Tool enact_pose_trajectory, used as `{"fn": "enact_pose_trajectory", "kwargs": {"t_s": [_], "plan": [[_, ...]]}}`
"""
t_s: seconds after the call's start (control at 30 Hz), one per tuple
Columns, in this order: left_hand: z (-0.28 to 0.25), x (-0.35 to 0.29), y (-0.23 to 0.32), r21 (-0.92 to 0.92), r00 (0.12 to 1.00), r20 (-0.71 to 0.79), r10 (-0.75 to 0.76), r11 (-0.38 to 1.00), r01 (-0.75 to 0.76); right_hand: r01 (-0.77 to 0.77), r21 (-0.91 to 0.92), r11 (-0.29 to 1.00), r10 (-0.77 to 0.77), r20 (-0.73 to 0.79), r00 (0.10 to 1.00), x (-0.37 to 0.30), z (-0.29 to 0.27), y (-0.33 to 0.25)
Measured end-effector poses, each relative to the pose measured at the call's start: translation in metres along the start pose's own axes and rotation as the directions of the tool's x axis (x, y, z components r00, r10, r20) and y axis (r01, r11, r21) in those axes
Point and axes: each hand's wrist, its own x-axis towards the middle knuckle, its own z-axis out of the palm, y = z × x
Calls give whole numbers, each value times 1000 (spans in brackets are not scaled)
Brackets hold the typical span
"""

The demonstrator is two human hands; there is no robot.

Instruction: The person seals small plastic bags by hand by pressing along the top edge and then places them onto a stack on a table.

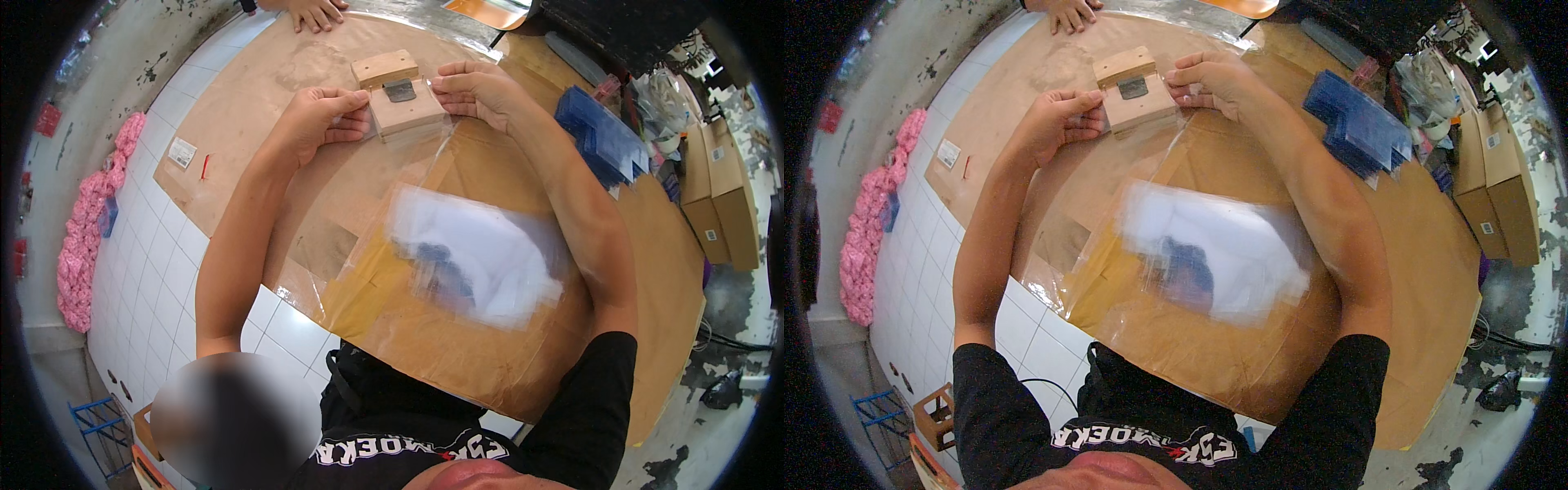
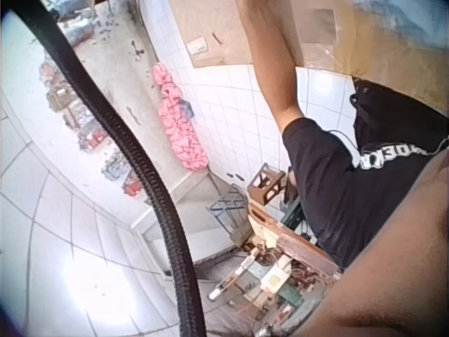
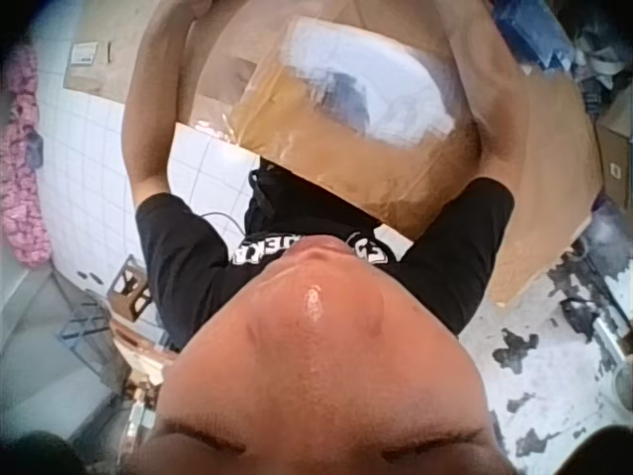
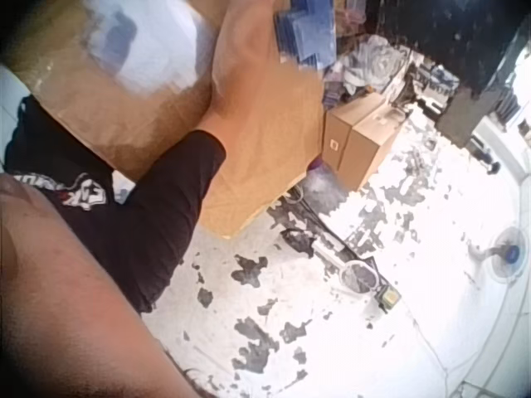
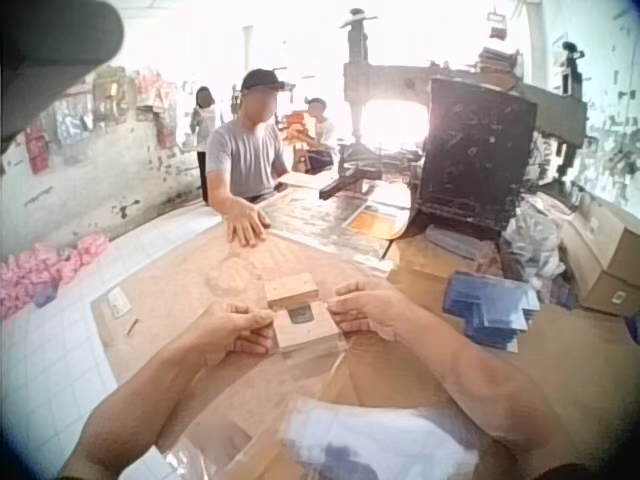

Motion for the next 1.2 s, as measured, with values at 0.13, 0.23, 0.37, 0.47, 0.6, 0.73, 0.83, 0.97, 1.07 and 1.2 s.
{"fn": "enact_pose_trajectory", "kwargs": {"t_s": [0.13, 0.23, 0.37, 0.47, 0.6, 0.73, 0.83, 0.97, 1.07, 1.2], "plan": [[-2, 2, -2, 18, 1000, 22, 9, 1000, -9, 6, -2, 1000, -6, 4, 1000, 1, -1, 1], [-2, 2, -3, 15, 999, 29, 14, 1000, -15, 4, -7, 1000, -4, 7, 1000, 0, -1, 0], [-3, 2, -3, 1, 1000, 26, 13, 1000, -13, -3, 2, 1000, 3, 12, 1000, -1, 1, 0], [-1, 2, -2, -15, 999, 22, 24, 1000, -23, -3, -1, 1000, 3, 12, 1000, -1, 0, -1], [-1, 1, -1, -9, 999, 24, 24, 1000, -23, -1, -3, 1000, 1, 0, 1000, -1, 0, 0], [-1, 0, 0, -12, 999, 23, 27, 1000, -27, 2, -4, 1000, -2, -2, 1000, -2, 1, -1], [-1, 0, 0, -3, 999, 18, 28, 1000, -28, 4, -2, 1000, -4, -4, 1000, -2, 2, -1], [-2, -1, 0, -6, 999, 25, 27, 1000, -26, 5, 8, 1000, -5, -11, 1000, -1, 2, 0], [-1, 0, 0, -19, 1000, 16, 17, 1000, -17, 12, 32, 999, -12, -5, 1000, -1, 0, 0], [-3, 1, 0, -36, 999, -33, -5, 999, 4, -12, 45, 999, 14, -54, 998, -2, 3, -3]]}}
